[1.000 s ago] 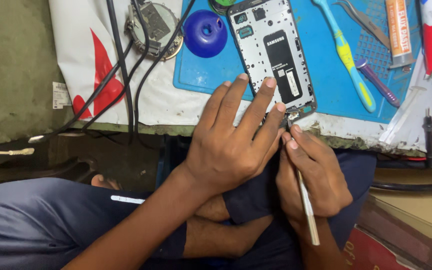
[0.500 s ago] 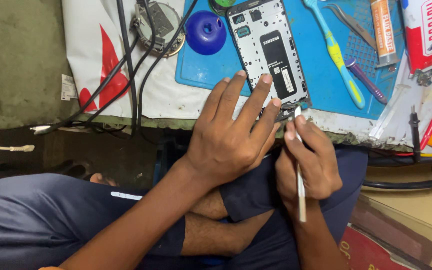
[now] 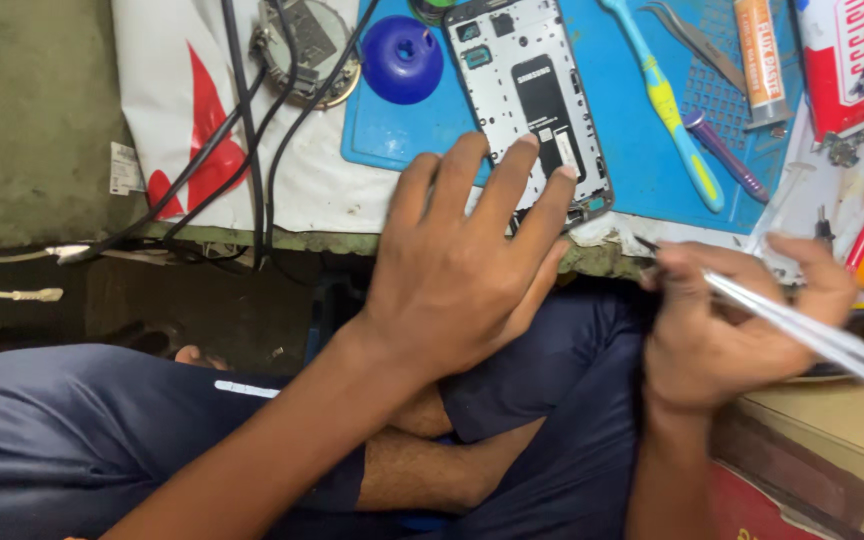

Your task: The person sits on the floor at a repair bench holding a Samsung phone mid-frame, scrubs it with a toothbrush, scrapes the frame edge with a metal tool, then squeezes adhesive from a UST999 tube around the phone frame edge, rotating the frame as they apply the glue.

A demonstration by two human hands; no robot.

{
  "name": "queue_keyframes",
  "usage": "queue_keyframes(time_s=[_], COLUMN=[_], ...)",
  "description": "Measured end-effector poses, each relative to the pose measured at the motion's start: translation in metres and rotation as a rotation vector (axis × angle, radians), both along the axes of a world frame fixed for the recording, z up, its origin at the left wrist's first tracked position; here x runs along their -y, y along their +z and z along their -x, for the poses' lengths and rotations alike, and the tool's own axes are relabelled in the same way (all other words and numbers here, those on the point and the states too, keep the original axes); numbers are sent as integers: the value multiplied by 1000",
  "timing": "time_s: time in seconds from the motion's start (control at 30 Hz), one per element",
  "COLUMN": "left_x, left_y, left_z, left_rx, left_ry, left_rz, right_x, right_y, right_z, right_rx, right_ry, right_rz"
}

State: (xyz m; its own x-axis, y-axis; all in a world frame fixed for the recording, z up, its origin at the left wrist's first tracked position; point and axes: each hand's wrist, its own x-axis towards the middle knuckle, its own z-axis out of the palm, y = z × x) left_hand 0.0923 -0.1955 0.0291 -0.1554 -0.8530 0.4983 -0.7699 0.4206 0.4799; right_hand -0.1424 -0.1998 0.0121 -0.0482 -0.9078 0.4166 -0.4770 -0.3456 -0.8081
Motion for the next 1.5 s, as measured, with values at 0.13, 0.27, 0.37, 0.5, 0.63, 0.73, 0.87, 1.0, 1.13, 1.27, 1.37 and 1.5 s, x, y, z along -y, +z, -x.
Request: queue_keyframes(time_s=[0.13,0.27,0.37,0.5,0.63,0.73,0.87,1.0,1.13,1.27,1.37,1.5], left_x=[20,34,36,38,42,44,40,20,-16,-54,-77,-100], left_y=[11,19,23,21,13,11,16,30,53,63,47,10], left_z=[-5,-3,-1,1,-3,-8,-20,-34,-37,-15,10,42], left_rx=[74,141,121,-2,-146,-195,-325,-412,-429,-786,-1132,-1767], left_ry=[-167,-232,-237,-217,-207,-224,-244,-233,-178,-251,-349,-411], left_rz=[55,-5,-10,-2,-23,-45,-8,66,62,-241,-559,-999], right_x=[21,51,69,88,131,163,172,163,112,-13,-94,-153], right_y=[40,69,78,71,61,62,64,69,100,107,61,7], right_z=[16,19,32,59,78,83,73,46,44,68,69,66], right_rx=[-91,-406,-616,-641,-609,-825,-1084,-811,-379,-294,-57,843], right_ry=[20,28,-77,-63,67,159,174,56,-35,202,401,483], right_rz=[-293,-474,-572,-390,64,163,381,325,-55,-215,-493,-1032])
